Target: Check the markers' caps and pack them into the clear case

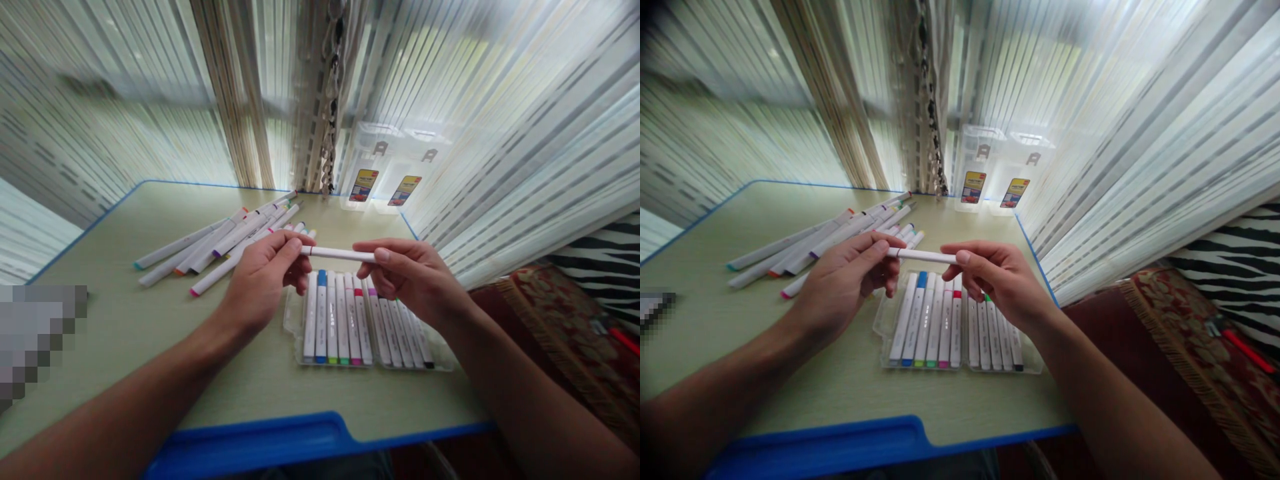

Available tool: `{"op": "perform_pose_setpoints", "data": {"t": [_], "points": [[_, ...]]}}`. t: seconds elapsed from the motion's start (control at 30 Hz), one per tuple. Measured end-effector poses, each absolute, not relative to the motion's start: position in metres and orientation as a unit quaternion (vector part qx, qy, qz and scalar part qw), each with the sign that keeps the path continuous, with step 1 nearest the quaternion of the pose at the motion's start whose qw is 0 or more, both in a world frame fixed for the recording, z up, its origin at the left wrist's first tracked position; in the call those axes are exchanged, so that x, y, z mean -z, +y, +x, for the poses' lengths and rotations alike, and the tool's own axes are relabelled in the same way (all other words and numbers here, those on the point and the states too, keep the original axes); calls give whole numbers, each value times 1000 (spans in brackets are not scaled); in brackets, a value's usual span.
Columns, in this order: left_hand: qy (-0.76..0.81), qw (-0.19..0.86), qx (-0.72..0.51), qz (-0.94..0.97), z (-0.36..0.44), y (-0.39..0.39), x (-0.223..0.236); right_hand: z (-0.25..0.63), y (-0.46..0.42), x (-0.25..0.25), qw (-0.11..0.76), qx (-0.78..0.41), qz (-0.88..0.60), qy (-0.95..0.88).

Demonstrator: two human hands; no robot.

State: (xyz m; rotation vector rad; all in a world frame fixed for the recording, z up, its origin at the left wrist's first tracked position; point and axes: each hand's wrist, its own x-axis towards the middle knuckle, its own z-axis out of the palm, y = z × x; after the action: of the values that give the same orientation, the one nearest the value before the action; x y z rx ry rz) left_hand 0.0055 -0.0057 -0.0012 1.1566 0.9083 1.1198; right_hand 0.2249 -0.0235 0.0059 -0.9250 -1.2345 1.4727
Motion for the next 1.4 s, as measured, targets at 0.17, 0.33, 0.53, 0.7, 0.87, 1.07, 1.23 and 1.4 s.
{"op": "perform_pose_setpoints", "data": {"t": [0.17, 0.33, 0.53, 0.7, 0.87, 1.07, 1.23, 1.4], "points": [[390, 576, -487, 529, 5, -6, 1, 224, -24, -6, 496, -589, -401, -495], [380, 563, -491, 546, 5, -6, 1, 224, -22, -7, 510, -572, -447, -461], [370, 586, -492, 527, 5, -9, 1, 224, -20, -9, 521, -556, -491, -423], [362, 618, -484, 502, 5, -10, 0, 227, -18, -6, 527, -541, -497, -427], [378, 601, -478, 517, 5, -9, 0, 227, -16, -5, 524, -538, -492, -440], [405, 570, -468, 540, 4, -9, 0, 225, -16, -3, 520, -547, -479, -449], [414, 560, -459, 552, 4, -8, 0, 225, -17, -1, 513, -553, -466, -462], [425, 536, -448, 576, 4, -9, -4, 227, -16, 0, 510, -555, -462, -468]]}}
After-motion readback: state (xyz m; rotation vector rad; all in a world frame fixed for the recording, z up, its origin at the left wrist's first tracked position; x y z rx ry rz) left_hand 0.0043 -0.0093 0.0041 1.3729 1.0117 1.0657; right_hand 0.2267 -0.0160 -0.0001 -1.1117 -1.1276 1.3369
